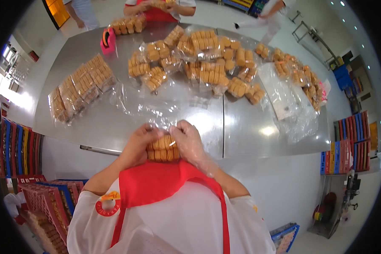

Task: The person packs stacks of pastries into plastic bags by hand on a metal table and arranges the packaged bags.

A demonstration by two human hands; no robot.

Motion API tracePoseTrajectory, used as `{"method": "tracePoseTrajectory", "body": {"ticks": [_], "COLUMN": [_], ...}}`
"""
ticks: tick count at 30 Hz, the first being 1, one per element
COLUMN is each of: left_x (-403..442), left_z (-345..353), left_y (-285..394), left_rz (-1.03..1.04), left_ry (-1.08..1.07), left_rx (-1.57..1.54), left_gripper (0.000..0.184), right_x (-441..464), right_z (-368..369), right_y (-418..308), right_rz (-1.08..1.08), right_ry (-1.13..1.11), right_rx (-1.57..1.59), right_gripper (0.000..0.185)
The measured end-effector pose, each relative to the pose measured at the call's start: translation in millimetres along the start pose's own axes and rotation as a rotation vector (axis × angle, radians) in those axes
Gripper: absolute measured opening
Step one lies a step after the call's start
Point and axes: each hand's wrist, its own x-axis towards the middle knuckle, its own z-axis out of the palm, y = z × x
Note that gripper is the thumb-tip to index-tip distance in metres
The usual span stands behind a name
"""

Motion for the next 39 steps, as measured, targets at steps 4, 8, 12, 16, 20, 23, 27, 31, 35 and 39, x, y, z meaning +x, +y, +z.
{"method": "tracePoseTrajectory", "body": {"ticks": [4,8,12,16,20,23,27,31,35,39], "left_x": [-4,3,2,1,-3,-4,-7,-16,-15,-13], "left_z": [4,-6,-1,0,2,1,-1,14,14,11], "left_y": [-2,-20,-24,-22,-19,-22,-13,-15,-17,-5], "left_rz": [-0.024,-0.024,0.019,-0.008,0.01,0.079,0.062,0.137,0.128,0.544], "left_ry": [-0.017,-0.006,-0.025,-0.017,0.005,-0.031,-0.1,-0.044,0.013,-0.076], "left_rx": [-0.08,-0.097,0.054,-0.01,-0.051,0.077,0.289,0.159,0.137,0.655], "left_gripper": [0.018,0.024,0.02,0.017,0.017,0.018,0.014,0.01,0.009,0.012], "right_x": [-5,-8,-8,-12,-15,-20,-32,-39,-46,-53], "right_z": [0,-5,-10,-10,-11,-15,-12,-23,-25,-29], "right_y": [-6,-5,4,-2,-3,-18,-40,-54,-52,-55], "right_rz": [-0.032,0.091,0.021,0.055,0.057,0.114,0.161,0.194,0.107,0.08], "right_ry": [-0.034,-0.194,-0.248,-0.218,-0.182,-0.202,-0.207,-0.284,-0.235,-0.199], "right_rx": [0.024,0.166,0.194,0.232,0.189,0.084,0.046,-0.183,-0.081,-0.08], "right_gripper": [0.015,0.015,0.014,0.015,0.018,0.021,0.025,0.03,0.028,0.027]}}
